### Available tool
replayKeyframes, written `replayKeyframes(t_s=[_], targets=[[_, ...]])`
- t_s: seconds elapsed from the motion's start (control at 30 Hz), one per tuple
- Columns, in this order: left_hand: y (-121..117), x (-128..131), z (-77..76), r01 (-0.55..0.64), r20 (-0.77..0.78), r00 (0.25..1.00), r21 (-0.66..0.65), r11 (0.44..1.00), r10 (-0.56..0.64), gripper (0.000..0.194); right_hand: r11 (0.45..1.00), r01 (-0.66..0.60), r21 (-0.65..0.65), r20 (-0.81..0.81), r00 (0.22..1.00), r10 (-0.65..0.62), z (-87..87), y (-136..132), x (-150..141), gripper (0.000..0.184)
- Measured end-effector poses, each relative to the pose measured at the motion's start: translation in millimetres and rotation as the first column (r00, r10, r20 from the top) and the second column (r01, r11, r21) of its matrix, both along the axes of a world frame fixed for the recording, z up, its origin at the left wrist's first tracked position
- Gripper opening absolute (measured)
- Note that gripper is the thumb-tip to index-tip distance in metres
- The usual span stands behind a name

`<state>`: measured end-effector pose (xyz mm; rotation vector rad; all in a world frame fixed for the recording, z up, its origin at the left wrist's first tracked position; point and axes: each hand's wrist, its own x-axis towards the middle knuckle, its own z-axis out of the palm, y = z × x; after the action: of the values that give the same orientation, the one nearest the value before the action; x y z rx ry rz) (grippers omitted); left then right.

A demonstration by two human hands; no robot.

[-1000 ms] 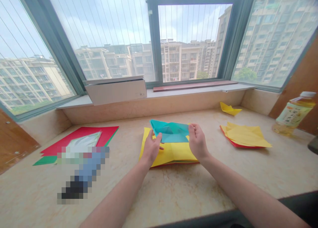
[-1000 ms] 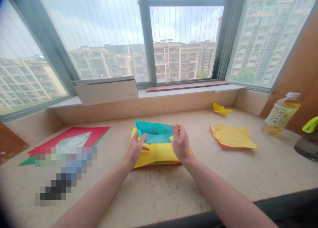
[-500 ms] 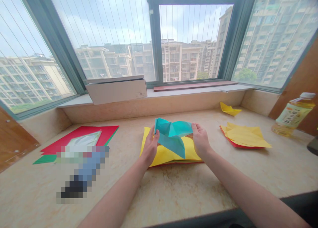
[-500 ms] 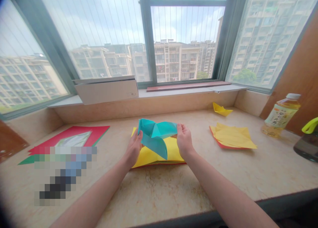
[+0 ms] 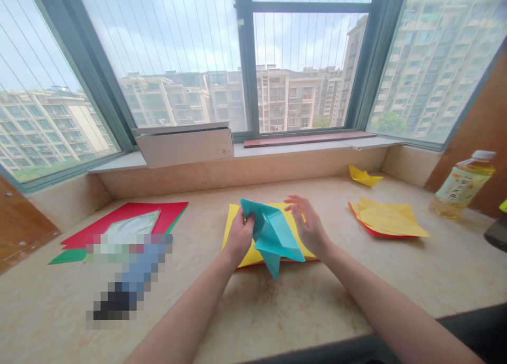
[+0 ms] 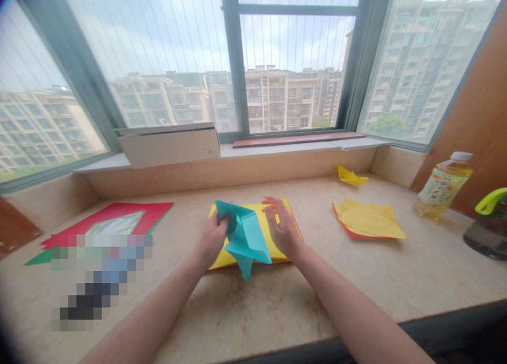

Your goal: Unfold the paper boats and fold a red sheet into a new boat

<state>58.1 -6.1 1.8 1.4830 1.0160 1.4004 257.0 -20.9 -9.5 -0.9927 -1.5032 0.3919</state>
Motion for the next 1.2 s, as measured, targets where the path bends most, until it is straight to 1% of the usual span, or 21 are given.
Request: replayKeyframes(t_s=[0.1,0.2,0.27,0.33,0.43,0.5,0.57,0.67,0.8,0.9,1.03,1.13,1.2], targets=[[0.9,-1.9,1.3,-0.081,-0.139,0.986,0.053,0.995,0.088,0.023,0.994,-0.105,0.020,0.035,0.994,0.104,6.0,-7.3,-1.6,0.039],[-0.1,-3.8,3.1,-0.129,-0.272,0.951,0.092,0.987,0.150,0.015,0.972,-0.233,0.000,0.130,0.964,0.231,9.5,-11.5,-0.8,0.044],[-1.0,-4.6,4.2,-0.148,-0.332,0.926,0.119,0.982,0.180,0.014,0.957,-0.287,-0.034,0.213,0.934,0.287,10.6,-12.9,0.1,0.039],[-1.2,-5.2,4.7,-0.150,-0.379,0.905,0.135,0.979,0.191,0.015,0.950,-0.299,-0.088,0.305,0.900,0.311,10.7,-13.7,1.1,0.032],[-0.1,-5.9,4.5,-0.138,-0.407,0.895,0.139,0.981,0.183,0.014,0.948,-0.276,-0.156,0.417,0.852,0.317,10.6,-14.9,1.9,0.027],[0.4,-5.5,4.5,-0.115,-0.382,0.912,0.113,0.987,0.150,0.014,0.949,-0.259,-0.179,0.468,0.826,0.313,11.2,-16.0,1.8,0.021],[-0.2,-4.3,5.0,-0.081,-0.321,0.942,0.076,0.994,0.101,0.017,0.950,-0.247,-0.189,0.491,0.814,0.309,12.5,-16.7,1.5,0.015],[-3.3,-2.3,6.2,-0.031,-0.239,0.970,0.051,0.998,0.042,0.021,0.950,-0.243,-0.197,0.510,0.802,0.311,14.5,-16.9,1.8,0.019],[-5.8,-1.8,6.5,0.006,-0.232,0.973,0.038,0.999,0.003,0.025,0.941,-0.256,-0.220,0.537,0.774,0.336,18.0,-17.8,2.5,0.024],[-3.4,-3.5,6.0,-0.004,-0.243,0.970,0.032,0.999,0.012,0.033,0.950,-0.198,-0.243,0.578,0.757,0.305,20.8,-19.3,2.4,0.024],[0.6,-6.0,5.9,-0.063,-0.288,0.956,0.009,0.998,0.063,0.036,0.977,-0.037,-0.208,0.667,0.726,0.169,19.9,-19.0,3.0,0.024],[1.1,-6.9,6.1,-0.091,-0.325,0.942,-0.008,0.996,0.084,0.033,0.982,-0.009,-0.188,0.703,0.697,0.141,16.4,-17.5,3.6,0.022],[1.0,-7.4,6.7,-0.097,-0.316,0.945,-0.007,0.995,0.090,0.030,0.983,0.005,-0.186,0.732,0.668,0.135,14.1,-16.6,3.6,0.024]])
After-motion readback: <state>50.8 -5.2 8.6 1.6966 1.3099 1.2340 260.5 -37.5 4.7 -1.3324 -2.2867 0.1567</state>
